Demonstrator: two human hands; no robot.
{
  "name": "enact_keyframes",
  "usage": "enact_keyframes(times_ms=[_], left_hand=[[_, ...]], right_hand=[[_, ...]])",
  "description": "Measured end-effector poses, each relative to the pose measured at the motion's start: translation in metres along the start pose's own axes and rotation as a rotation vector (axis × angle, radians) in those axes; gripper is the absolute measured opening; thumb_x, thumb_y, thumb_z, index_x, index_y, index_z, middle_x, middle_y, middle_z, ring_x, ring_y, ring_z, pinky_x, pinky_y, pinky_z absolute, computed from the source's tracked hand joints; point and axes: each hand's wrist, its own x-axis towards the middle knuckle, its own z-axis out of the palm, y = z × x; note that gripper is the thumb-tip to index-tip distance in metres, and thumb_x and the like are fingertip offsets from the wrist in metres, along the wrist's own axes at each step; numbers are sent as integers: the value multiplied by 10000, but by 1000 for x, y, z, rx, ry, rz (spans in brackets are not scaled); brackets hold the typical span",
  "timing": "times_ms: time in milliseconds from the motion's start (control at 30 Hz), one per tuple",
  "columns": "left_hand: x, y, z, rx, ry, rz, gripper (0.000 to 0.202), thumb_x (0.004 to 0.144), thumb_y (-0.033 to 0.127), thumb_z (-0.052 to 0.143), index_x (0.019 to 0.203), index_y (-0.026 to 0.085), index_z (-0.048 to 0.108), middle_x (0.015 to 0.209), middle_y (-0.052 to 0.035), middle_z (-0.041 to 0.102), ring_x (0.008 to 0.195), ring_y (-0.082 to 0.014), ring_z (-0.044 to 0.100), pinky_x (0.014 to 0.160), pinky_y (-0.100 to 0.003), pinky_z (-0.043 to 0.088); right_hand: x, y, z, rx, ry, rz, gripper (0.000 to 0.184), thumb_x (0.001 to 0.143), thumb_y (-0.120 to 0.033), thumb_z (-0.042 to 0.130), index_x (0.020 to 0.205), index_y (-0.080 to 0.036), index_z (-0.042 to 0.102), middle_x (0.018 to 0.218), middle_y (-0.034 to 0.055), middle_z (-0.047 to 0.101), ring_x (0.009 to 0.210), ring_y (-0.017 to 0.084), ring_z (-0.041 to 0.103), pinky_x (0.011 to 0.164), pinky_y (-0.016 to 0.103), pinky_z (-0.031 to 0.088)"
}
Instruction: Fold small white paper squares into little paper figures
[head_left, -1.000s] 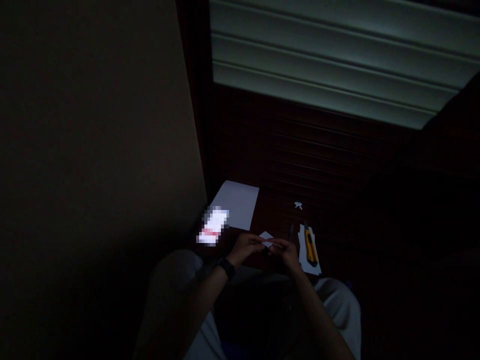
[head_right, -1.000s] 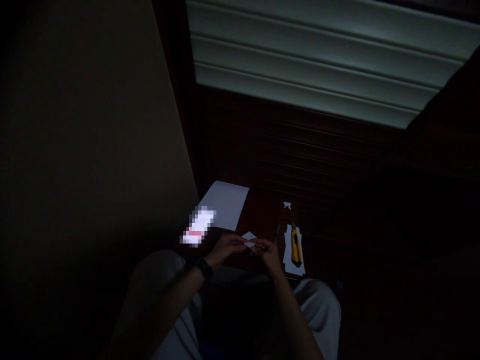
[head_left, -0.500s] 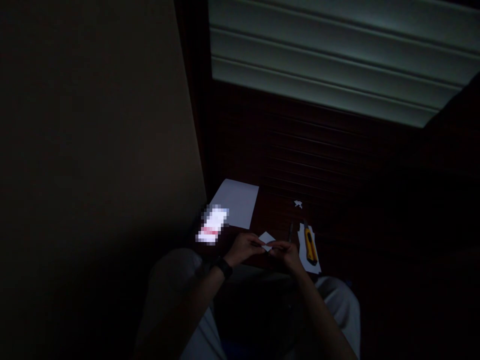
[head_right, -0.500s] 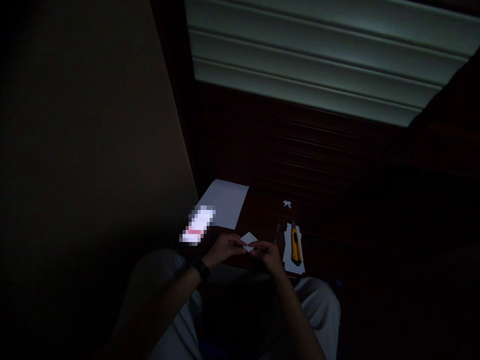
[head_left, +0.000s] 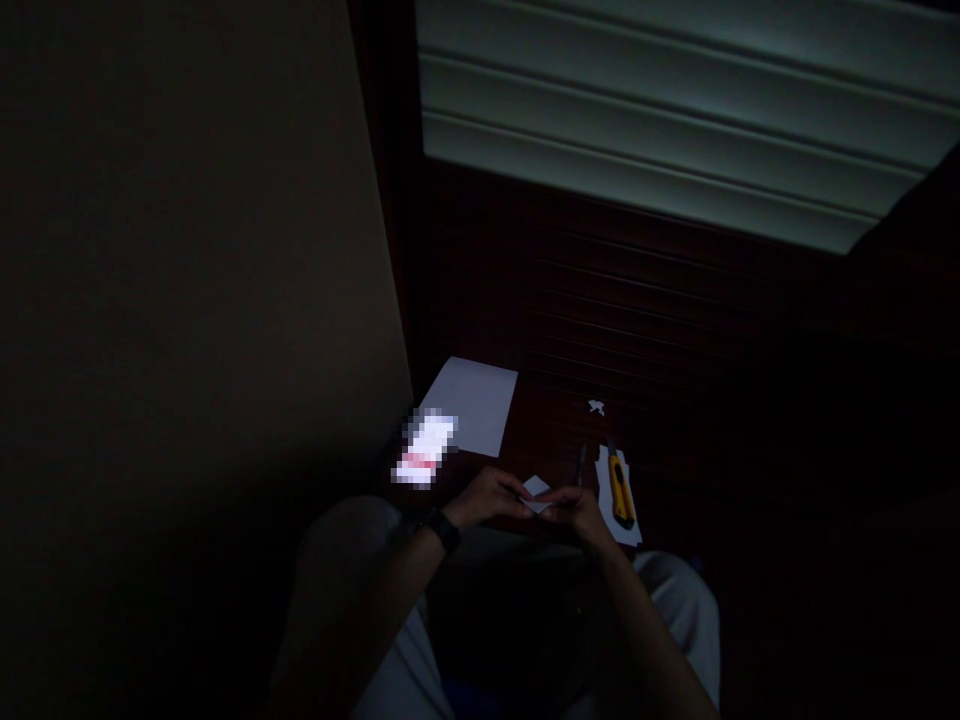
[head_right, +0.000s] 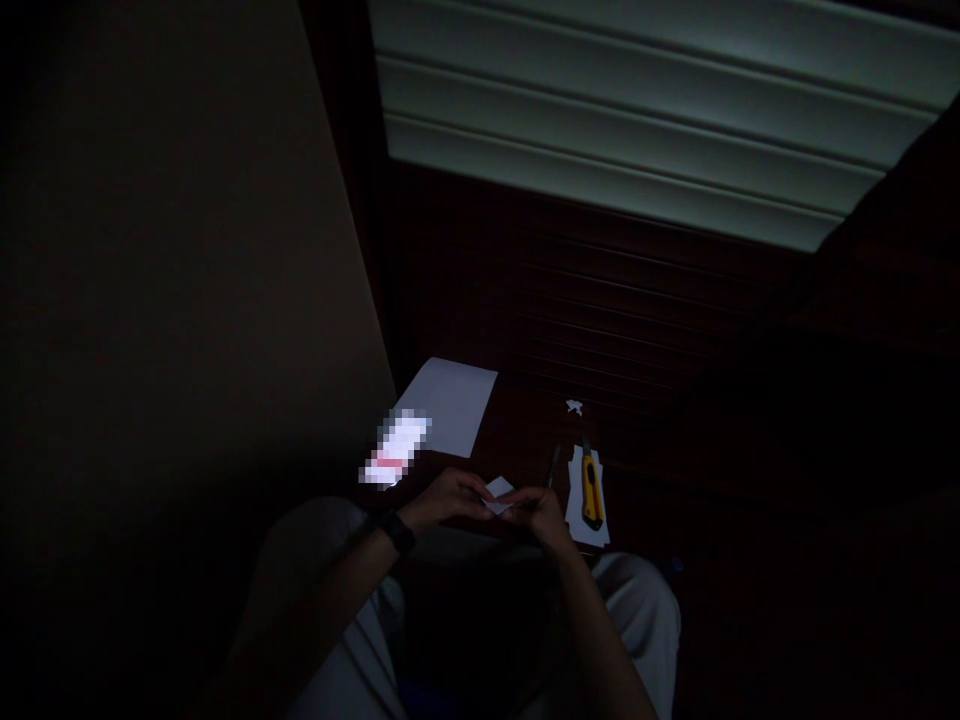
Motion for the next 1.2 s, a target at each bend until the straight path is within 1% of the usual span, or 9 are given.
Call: enact_keyframes(times_ms=[100,200,333,433,700,833,1000,1100,1200], left_hand=[[1,3,-2,71,-1,27,363,510,364,780,784,132,729,705,-66,688,639,-190,619,565,-243,433],[2,5,-3,123,24,95,339,527,379,772,768,142,736,708,-65,683,653,-182,609,580,-239,428],[1,6,-3,153,22,141,297,555,387,762,736,153,737,719,-56,668,664,-163,599,600,-231,424],[0,8,-2,147,11,149,295,572,390,755,741,150,735,731,-51,658,670,-152,592,604,-225,420],[-5,14,2,93,89,122,269,573,379,756,707,147,730,713,-43,642,672,-151,585,596,-225,421],[-7,16,3,58,137,127,262,575,380,754,697,150,726,734,-45,645,691,-156,594,608,-226,434],[-5,11,4,41,186,147,244,586,369,753,696,153,727,734,-50,645,685,-156,604,610,-226,444],[-4,7,5,12,186,155,241,584,363,755,696,152,724,788,-62,658,714,-163,613,642,-237,460],[-4,6,6,-8,156,160,245,584,359,756,709,151,723,825,-62,658,729,-162,614,655,-242,467]], right_hand=[[-2,-2,1,-12,-10,1,256,534,-245,780,781,-197,732,662,20,683,593,156,595,553,251,435],[-4,-6,3,-20,-9,0,291,516,-243,796,795,-202,726,624,1,670,548,137,574,514,232,416],[-7,-9,7,-18,7,0,250,515,-285,801,732,-185,726,712,36,701,638,177,621,600,275,467],[-8,-10,9,-28,25,0,231,527,-308,797,707,-181,728,764,56,712,704,205,639,664,306,482],[-12,-12,16,-39,106,-5,201,566,-308,787,717,-189,730,750,53,715,697,200,636,662,298,466],[-12,-10,21,18,165,-29,188,581,-308,782,708,-182,723,733,48,713,681,188,631,651,289,464],[-11,-7,27,106,186,-19,213,602,-327,769,745,-178,721,710,47,709,664,181,635,658,296,476],[-10,-6,27,111,188,-7,224,610,-348,761,752,-181,721,698,47,708,645,180,636,639,297,480],[-11,-6,25,100,190,-15,231,590,-354,770,735,-181,722,712,50,710,665,188,638,657,306,482]])
